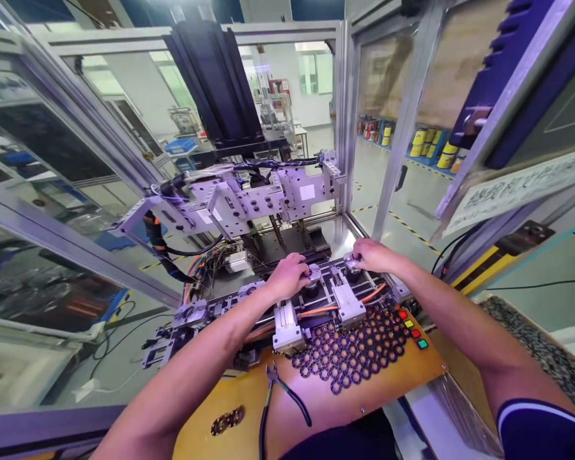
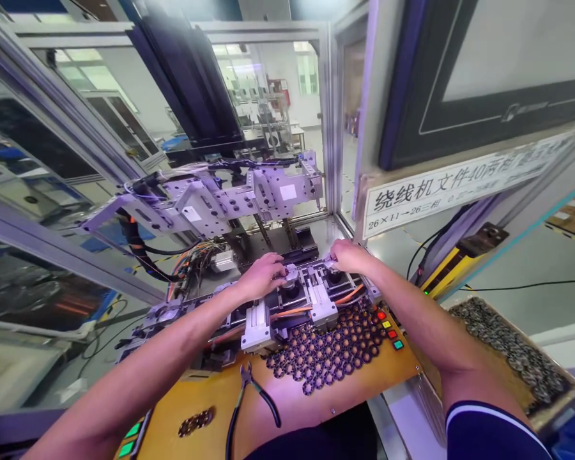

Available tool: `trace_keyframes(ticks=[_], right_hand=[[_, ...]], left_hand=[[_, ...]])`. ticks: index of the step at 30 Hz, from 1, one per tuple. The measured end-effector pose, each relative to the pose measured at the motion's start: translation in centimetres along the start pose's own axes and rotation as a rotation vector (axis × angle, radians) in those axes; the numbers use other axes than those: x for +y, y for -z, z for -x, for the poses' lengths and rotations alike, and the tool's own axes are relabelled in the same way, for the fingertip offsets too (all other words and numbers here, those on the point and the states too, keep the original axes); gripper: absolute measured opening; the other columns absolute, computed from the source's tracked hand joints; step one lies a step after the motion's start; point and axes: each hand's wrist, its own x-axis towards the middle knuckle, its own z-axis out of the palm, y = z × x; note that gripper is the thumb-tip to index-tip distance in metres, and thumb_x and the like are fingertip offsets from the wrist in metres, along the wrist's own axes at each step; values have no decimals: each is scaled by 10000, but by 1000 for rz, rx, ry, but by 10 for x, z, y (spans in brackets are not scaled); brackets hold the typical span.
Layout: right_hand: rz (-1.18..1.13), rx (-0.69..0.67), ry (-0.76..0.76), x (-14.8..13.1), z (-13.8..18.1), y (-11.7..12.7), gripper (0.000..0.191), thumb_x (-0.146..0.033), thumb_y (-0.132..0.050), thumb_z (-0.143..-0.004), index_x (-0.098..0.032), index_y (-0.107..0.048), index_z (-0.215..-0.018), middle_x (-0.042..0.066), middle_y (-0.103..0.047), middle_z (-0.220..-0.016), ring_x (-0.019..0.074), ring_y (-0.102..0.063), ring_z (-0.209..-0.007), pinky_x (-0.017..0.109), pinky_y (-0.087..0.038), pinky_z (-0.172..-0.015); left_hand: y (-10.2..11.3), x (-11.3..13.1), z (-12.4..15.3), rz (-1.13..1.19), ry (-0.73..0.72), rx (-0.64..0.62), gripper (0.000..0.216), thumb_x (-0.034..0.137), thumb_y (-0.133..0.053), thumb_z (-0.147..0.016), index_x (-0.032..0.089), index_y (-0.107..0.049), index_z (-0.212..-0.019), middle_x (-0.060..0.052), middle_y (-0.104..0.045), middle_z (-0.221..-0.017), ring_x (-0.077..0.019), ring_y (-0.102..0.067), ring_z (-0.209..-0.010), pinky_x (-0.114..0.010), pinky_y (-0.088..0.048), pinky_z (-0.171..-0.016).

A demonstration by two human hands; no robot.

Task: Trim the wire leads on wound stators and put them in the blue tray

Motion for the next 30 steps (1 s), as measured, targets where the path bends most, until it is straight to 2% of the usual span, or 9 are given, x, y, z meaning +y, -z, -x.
trace_keyframes(ticks=[8, 13, 16, 18, 20, 22, 25, 27, 30], right_hand=[[-86, -59, -35, 2, -5, -4, 268, -360, -602, -986, -144, -624, -1142, 83, -623, -1158, 201, -628, -1007, 389, -557, -884], [-133, -29, -38, 0, -10, 15, 235, -337, -651, -953, -122, -651, -1047, 74, -652, -1095, 197, -643, -974, 387, -558, -874], [-178, 41, 15, -6, 3, 37, 135, -244, -709, -878, -113, -679, -890, 100, -659, -1137, 218, -641, -1035, 372, -525, -946], [-214, 93, 81, -22, 22, 46, 87, -212, -685, -871, -125, -685, -858, 110, -620, -1249, 234, -610, -1129, 358, -478, -1022], [-265, 141, 184, -51, 45, 43, 94, -220, -625, -908, -147, -683, -908, 100, -569, -1325, 236, -569, -1196, 366, -437, -1070], [-371, 209, 359, -91, 69, 23, 116, -221, -572, -945, -163, -670, -967, 106, -580, -1265, 226, -570, -1170, 371, -449, -1049], [-499, 197, 586, -165, 95, -37, 152, -207, -509, -996, -175, -657, -1004, 105, -611, -1092, 190, -609, -1013, 320, -515, -905], [-488, 151, 694, -219, 99, -89, 123, -185, -540, -982, -162, -661, -980, 100, -626, -1045, 179, -616, -959, 296, -523, -869], [-447, 89, 778, -291, 87, -155, 43, -173, -645, -919, -154, -669, -889, 80, -640, -935, 190, -617, -889, 304, -523, -828]], left_hand=[[-7, -6, -8, 52, -4, -97, 310, 342, -614, -925, 182, -624, -1190, -103, -598, -1324, -257, -588, -1186, -511, -492, -1004], [19, 15, 4, 108, 9, 17, 247, 337, -629, -899, 133, -669, -1033, -174, -564, -1371, -317, -507, -1309, -507, -440, -1084], [45, 39, 52, 171, 17, 135, 247, 356, -531, -945, 152, -635, -1041, -176, -484, -1456, -310, -431, -1381, -497, -389, -1134], [55, 51, 105, 232, 54, 229, 241, 360, -464, -976, 175, -590, -1067, -157, -475, -1445, -272, -455, -1356, -463, -399, -1124], [50, 56, 167, 312, 133, 363, 197, 340, -460, -981, 194, -564, -1064, -138, -530, -1339, -237, -513, -1285, -404, -435, -1086], [29, 55, 230, 327, 273, 431, 169, 309, -456, -983, 207, -574, -1047, -112, -587, -1210, -212, -568, -1195, -352, -482, -1019], [-28, 52, 311, 269, 451, 414, 194, 284, -451, -981, 204, -626, -952, -76, -657, -997, -188, -664, -964, -305, -553, -852], [-67, 51, 348, 258, 493, 376, 210, 282, -484, -962, 194, -658, -882, -66, -692, -905, -184, -696, -836, -297, -576, -764], [-112, 51, 374, 240, 524, 341, 189, 248, -532, -929, 199, -686, -832, -55, -727, -830, -197, -708, -764, -316, -587, -715]])
